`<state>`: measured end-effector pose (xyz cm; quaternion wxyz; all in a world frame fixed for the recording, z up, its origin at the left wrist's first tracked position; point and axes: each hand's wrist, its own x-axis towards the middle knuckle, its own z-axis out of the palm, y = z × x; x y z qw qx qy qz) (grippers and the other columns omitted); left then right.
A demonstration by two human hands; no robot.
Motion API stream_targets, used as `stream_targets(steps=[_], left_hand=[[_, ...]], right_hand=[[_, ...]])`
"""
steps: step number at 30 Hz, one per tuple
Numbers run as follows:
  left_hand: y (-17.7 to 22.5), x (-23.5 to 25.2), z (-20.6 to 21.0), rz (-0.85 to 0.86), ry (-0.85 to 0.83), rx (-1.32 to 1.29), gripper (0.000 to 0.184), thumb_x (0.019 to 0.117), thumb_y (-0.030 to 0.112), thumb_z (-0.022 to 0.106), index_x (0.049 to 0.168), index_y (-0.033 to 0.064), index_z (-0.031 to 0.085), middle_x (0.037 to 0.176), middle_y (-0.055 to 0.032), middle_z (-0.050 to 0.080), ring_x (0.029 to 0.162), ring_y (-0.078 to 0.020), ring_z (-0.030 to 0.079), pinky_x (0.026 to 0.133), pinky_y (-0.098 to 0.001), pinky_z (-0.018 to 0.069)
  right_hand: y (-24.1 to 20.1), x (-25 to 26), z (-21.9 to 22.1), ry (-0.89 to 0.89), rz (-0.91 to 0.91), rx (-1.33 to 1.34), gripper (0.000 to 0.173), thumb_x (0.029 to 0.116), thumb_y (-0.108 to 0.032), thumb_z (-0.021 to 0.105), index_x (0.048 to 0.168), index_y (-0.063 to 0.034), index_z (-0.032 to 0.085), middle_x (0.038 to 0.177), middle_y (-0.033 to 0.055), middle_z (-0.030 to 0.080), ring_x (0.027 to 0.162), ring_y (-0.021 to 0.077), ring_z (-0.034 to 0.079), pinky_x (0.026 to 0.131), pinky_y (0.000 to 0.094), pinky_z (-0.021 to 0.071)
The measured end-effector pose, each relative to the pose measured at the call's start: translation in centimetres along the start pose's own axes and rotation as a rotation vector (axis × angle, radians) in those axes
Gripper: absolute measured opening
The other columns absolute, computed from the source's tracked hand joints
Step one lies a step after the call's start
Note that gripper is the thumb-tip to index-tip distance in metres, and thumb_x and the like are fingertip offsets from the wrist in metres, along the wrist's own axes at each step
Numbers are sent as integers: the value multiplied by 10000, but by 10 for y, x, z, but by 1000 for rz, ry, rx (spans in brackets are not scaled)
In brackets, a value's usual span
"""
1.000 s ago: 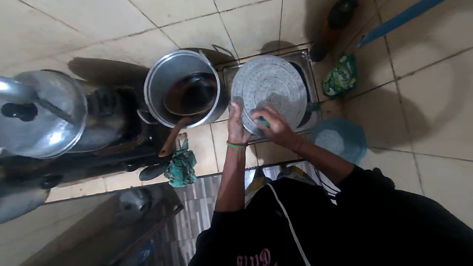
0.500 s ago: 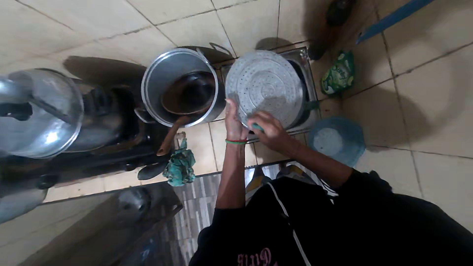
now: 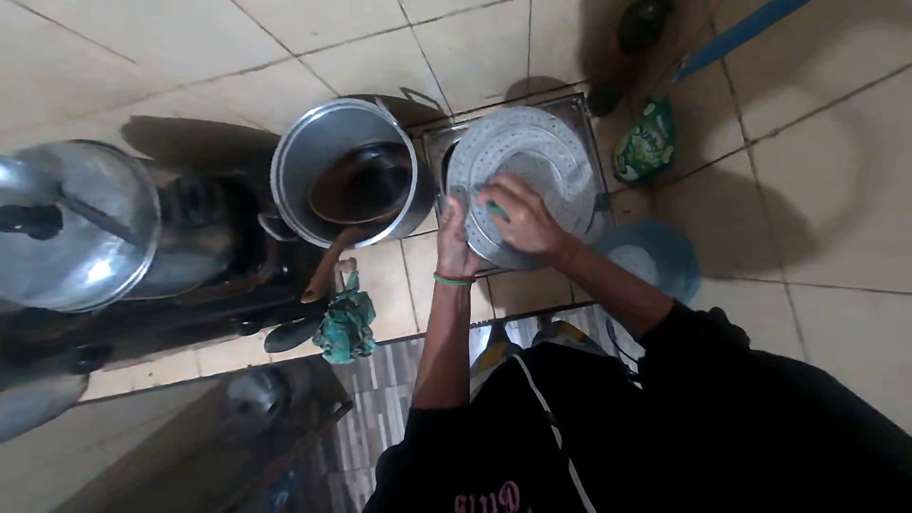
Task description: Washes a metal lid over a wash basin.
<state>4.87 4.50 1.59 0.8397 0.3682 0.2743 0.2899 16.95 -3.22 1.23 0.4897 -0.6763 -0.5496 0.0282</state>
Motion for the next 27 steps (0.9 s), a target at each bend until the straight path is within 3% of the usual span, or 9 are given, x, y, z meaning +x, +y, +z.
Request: stream_targets(steps=[2,5,11,14,16,18,21,25,27], left_hand=[[9,-3,-9,19,9,-4,376,1108,369,312,1394,169,453,1191,-20,696,1087,-143,684,933,-382,594],[11,-10,-19,29,37,40,348,1107,359,325,1360,171,472,1164,-4,707,1063,-124,693,917,-360,602],[-16,10,-26,155,160,229,353,1103,257,384,1339,44,538,1128,-23,713,1035,-85,688,940,-322,585],[-30,23,-31,164,371,440,368,1105,298,431,1261,10,597,1069,-68,706,963,-95,690,882,-318,587],[-37,26,-41,21,374,568,571,1109,420,351,1521,28,406,1446,-181,531,1289,-219,552,1085,-430,465],[-34,25,-37,-196,354,463,721,1077,592,180,1606,106,248,1583,-206,371,1397,-331,442,1083,-564,430],[-15,18,-25,-396,332,137,901,965,786,103,1613,167,197,1532,-234,422,1285,-420,532,932,-637,505],[-27,14,-30,-367,497,100,270,1043,167,467,1271,40,538,1094,-122,650,927,-209,650,788,-408,568],[-43,10,-38,-298,528,243,333,1016,24,467,1347,-9,495,1203,-170,609,1007,-228,624,865,-422,549]], right_hand=[[22,-15,-10,96,-17,-126,226,898,7,662,1112,45,726,1114,244,708,1055,363,701,945,430,578],[60,-7,-64,209,444,-163,343,1023,-133,540,1299,50,632,1276,274,631,1220,382,602,1065,486,476],[84,10,-106,69,884,422,508,1109,-426,365,1312,-43,630,1234,88,685,1094,102,650,966,315,539],[53,9,-118,-125,835,403,401,1004,-230,637,1344,-22,598,1204,118,664,1029,106,643,922,309,547],[37,6,-116,-165,756,379,448,853,-115,774,1266,-13,632,1072,104,687,898,104,672,821,304,594],[25,-2,-104,-236,543,302,393,810,-73,764,1181,24,676,1025,145,707,886,162,683,821,370,585],[19,-29,-69,-353,36,44,260,784,44,712,1041,20,746,994,199,733,939,336,716,834,517,584],[10,-47,-47,-692,-72,-61,239,844,-6,761,1078,-41,730,1038,169,708,966,353,702,823,534,584],[17,-46,-50,-684,63,135,245,877,-162,800,1073,-26,744,1037,151,726,961,287,707,861,485,578]])
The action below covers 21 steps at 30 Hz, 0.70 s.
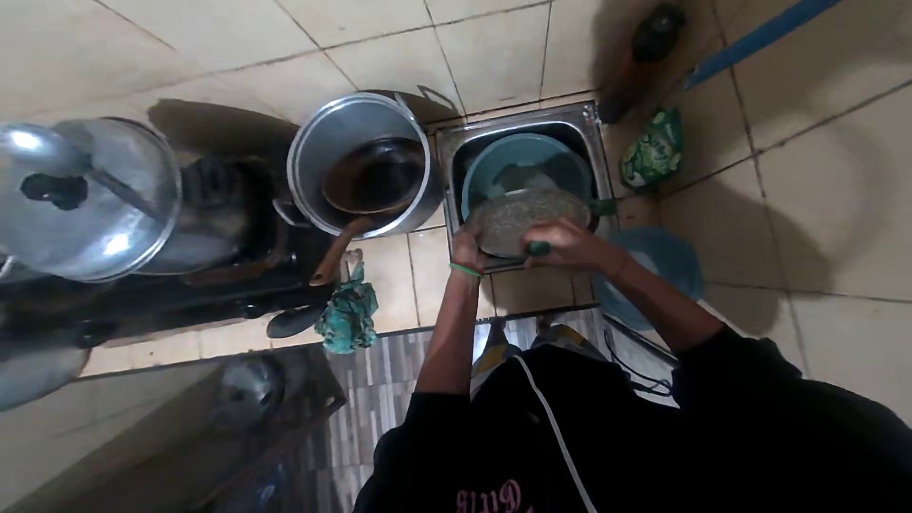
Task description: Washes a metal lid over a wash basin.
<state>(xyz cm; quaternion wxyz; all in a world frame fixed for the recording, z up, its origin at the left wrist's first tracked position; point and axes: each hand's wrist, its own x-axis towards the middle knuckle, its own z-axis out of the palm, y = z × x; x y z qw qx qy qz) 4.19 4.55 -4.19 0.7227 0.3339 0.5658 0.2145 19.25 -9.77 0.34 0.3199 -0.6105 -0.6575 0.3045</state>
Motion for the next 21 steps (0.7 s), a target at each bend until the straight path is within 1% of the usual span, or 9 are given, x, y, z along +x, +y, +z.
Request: stream_targets(steps=[2,4,6,7,9,11,13,17,21], left_hand=[[-15,4,-5,150,14,144,423,1061,71,438,1474,-19,425,1351,-228,558,1135,-272,600,964,-454,517],[-19,1,-4,289,80,244,424,1098,151,399,1479,-32,418,1339,-248,560,1138,-275,593,975,-454,502],[-19,-6,0,405,156,275,400,1115,190,365,1405,-60,482,1253,-241,592,1086,-251,600,959,-432,502],[-18,-9,3,452,191,269,395,1118,199,357,1365,-66,515,1221,-229,608,1070,-232,607,956,-416,505],[-16,-16,8,528,230,209,393,1111,185,345,1348,-75,520,1219,-215,603,1075,-197,600,969,-371,500],[-14,-25,13,566,246,152,424,1110,176,325,1411,-79,480,1301,-235,586,1149,-202,596,1024,-361,482],[-13,-35,17,581,228,175,436,1111,175,313,1438,-75,457,1343,-246,569,1195,-218,583,1051,-369,464],[-23,-44,10,596,121,244,454,1107,184,316,1435,-92,462,1362,-253,566,1214,-207,583,1060,-354,462],[-1,-43,0,574,44,359,447,1112,185,342,1452,-81,459,1395,-261,561,1265,-247,575,1096,-395,444]], right_hand=[[10,2,-4,198,60,246,221,860,-125,793,1014,26,747,999,142,749,911,197,717,867,395,583],[15,10,-10,450,199,393,167,887,-95,751,998,28,730,956,92,740,841,96,689,809,305,584],[18,22,-16,670,378,392,263,938,-175,716,1104,27,702,1034,124,719,887,132,677,813,334,575],[20,26,-15,719,466,360,373,968,-261,689,1227,6,659,1177,162,684,1038,198,663,910,387,555],[23,33,-3,717,589,276,616,974,-385,653,1459,-36,504,1466,246,488,1355,370,478,1111,524,419],[24,33,28,675,616,52,682,1002,-347,599,1555,-18,373,1588,284,354,1466,461,350,1184,595,328],[29,35,52,685,613,-161,618,1025,-241,534,1542,46,354,1560,316,386,1431,487,403,1155,598,356],[34,64,31,705,732,-39,529,1075,-258,474,1506,41,405,1529,298,425,1420,459,413,1176,549,347],[22,77,37,580,364,40,430,1083,-155,385,1443,37,523,1523,243,484,1446,354,444,1204,465,356]])
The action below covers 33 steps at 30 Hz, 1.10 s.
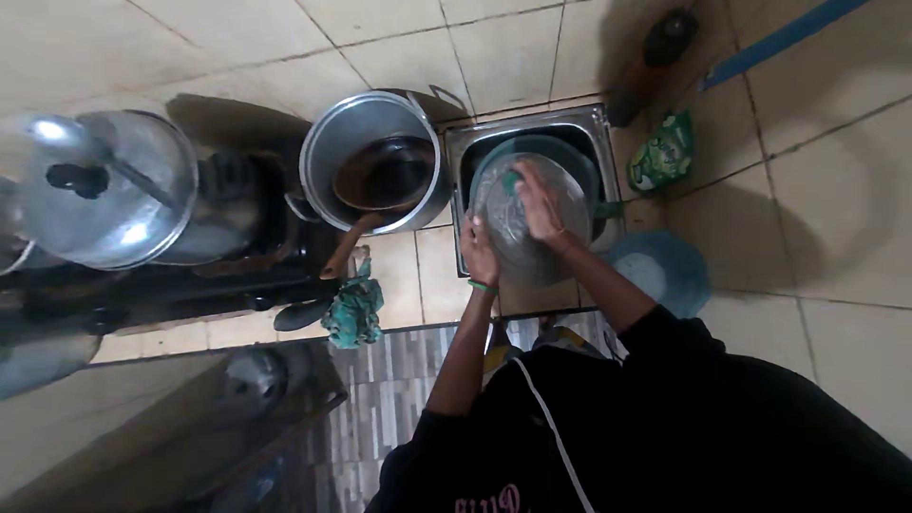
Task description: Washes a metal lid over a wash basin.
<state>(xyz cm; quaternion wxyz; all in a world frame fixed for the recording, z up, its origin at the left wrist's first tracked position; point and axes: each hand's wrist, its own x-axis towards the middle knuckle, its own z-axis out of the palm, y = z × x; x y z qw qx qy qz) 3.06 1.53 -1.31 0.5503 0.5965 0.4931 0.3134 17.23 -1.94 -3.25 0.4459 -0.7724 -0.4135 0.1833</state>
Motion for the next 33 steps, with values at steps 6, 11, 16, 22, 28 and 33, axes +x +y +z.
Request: stream_targets(steps=[6,11,16,22,28,33], left_hand=[[-17,11,-16,6,-128,183,418,1112,216,367,1337,-77,563,1219,-257,641,1112,-297,633,998,-483,492],[-8,2,-14,-3,-83,66,398,1102,197,363,1359,-43,551,1137,-173,659,972,-158,640,896,-370,533],[-17,9,-9,23,-130,57,380,1093,206,374,1267,-54,591,1043,-137,649,902,-139,612,846,-361,521],[-5,9,-14,21,-87,8,371,1099,188,385,1326,-50,558,1023,-119,650,850,-86,617,807,-294,540],[-9,31,-20,43,120,-204,312,1098,178,381,1237,-32,566,982,-31,624,855,-28,615,812,-250,549],[-11,44,-17,-59,187,-222,333,1115,194,350,1296,-29,519,1076,-84,602,920,-71,602,855,-277,532]], right_hand=[[-5,-20,5,-373,-302,110,394,1041,-56,504,1425,27,535,1439,189,589,1278,306,620,1088,452,491],[24,10,-14,-6,-74,35,273,1011,-83,580,1254,-3,677,1384,265,526,1286,351,546,1079,415,483],[-8,-7,3,-75,-331,142,197,940,-4,655,1110,7,754,1206,224,678,1137,304,670,992,400,555],[22,22,-34,13,-35,-140,325,1038,-88,534,1331,-23,659,1295,213,662,1255,391,596,1099,484,457],[54,-30,-60,59,-106,-339,330,1019,-54,495,1290,49,652,1222,309,656,1191,497,603,1046,562,481],[24,-84,-58,-299,-333,-329,301,955,3,627,1249,56,667,1159,277,673,1117,467,640,1013,561,508]])
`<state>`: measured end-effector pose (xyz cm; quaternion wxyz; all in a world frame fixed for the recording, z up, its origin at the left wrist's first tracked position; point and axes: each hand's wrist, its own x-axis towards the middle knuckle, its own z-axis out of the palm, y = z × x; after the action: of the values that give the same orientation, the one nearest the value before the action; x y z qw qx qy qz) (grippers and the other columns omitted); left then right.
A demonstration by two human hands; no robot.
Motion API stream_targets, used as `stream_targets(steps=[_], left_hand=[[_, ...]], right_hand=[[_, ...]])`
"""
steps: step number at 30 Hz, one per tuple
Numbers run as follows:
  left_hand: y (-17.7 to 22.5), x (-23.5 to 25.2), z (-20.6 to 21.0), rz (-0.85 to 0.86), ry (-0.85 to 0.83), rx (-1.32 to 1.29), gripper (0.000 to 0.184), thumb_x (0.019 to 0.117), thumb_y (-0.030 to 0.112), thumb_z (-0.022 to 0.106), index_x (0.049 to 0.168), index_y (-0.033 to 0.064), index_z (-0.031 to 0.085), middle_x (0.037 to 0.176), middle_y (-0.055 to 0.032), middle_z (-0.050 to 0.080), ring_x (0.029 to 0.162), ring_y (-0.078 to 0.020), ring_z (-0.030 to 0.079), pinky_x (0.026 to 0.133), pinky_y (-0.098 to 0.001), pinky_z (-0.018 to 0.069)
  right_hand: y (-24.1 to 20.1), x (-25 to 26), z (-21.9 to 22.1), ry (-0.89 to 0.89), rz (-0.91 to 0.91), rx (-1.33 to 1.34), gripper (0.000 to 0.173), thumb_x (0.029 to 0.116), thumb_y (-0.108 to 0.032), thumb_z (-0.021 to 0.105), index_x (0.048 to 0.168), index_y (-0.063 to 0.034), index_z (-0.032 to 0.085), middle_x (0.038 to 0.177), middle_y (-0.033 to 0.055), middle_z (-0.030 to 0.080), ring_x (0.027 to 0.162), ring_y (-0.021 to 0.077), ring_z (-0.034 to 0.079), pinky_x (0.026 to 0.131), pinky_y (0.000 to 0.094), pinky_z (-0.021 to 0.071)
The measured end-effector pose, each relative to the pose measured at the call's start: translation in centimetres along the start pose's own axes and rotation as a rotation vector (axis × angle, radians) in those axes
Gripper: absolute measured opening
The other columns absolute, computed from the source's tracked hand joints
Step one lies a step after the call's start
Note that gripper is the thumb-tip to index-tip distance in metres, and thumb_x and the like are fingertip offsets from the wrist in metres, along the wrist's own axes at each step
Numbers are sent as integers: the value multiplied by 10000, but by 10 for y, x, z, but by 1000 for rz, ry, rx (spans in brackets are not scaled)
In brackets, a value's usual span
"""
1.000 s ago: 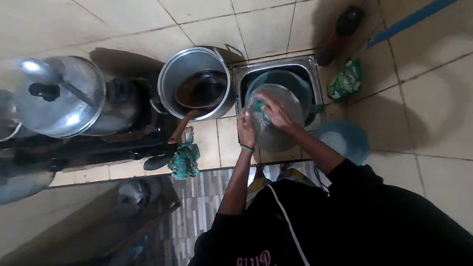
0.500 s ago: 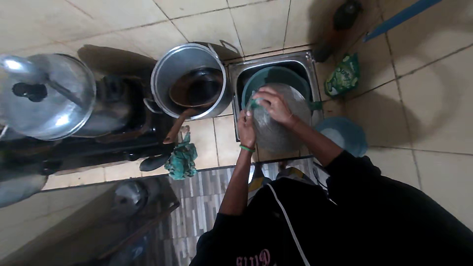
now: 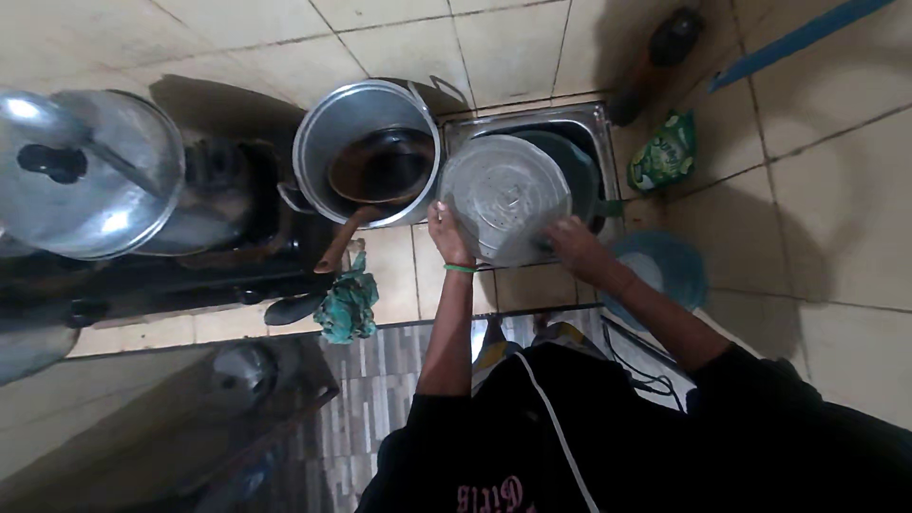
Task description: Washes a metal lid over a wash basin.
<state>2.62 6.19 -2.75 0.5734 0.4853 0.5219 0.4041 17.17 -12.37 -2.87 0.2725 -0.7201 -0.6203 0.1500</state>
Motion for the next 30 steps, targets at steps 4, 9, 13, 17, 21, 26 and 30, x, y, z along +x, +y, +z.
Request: stream_targets(steps=[4,9,13,17,21,26,30], left_hand=[[-8,-12,9,-89,-95,72,430,1128,258,319,1388,-46,476,1180,-150,606,1001,-117,605,907,-313,526],[-1,-36,16,-133,-224,160,694,1112,468,113,1400,-31,499,1262,-203,607,1104,-210,609,974,-427,506],[0,-38,15,-40,-314,203,839,1079,482,-23,1247,-62,592,1103,-178,660,998,-165,634,921,-381,528],[-4,-34,18,53,-349,232,562,1123,343,239,1150,-60,631,925,-104,651,849,-113,625,826,-336,536],[4,-36,22,29,-376,253,382,1108,221,377,1214,-74,596,941,-129,634,812,-125,600,788,-327,529],[9,-40,15,26,-286,234,358,1104,206,354,1173,-48,598,810,-63,569,671,-96,542,653,-307,506],[6,-39,16,5,-282,236,372,1105,204,362,1176,-72,601,910,-130,611,813,-155,592,786,-372,518]], right_hand=[[-30,10,12,-45,-255,6,306,890,17,682,1195,22,697,1105,225,697,1062,389,680,956,479,556],[-38,49,25,190,-353,172,189,986,-20,573,1104,41,707,1044,209,711,1012,347,689,936,418,562],[-39,74,20,225,-287,140,199,960,-1,587,1102,33,721,1017,207,708,997,355,691,930,417,564],[-33,94,11,257,-221,115,205,964,-11,589,1111,56,714,1076,235,714,1045,384,693,959,443,556],[-15,117,-8,259,-21,45,248,994,-63,564,1174,33,704,1131,235,698,1115,382,669,1011,447,532],[36,120,-41,212,452,-11,332,1027,-135,521,1285,32,646,1293,274,625,1285,423,560,1113,501,443],[31,110,-35,274,506,18,314,1011,-123,539,1240,50,668,1233,287,653,1210,429,612,1069,509,472]])
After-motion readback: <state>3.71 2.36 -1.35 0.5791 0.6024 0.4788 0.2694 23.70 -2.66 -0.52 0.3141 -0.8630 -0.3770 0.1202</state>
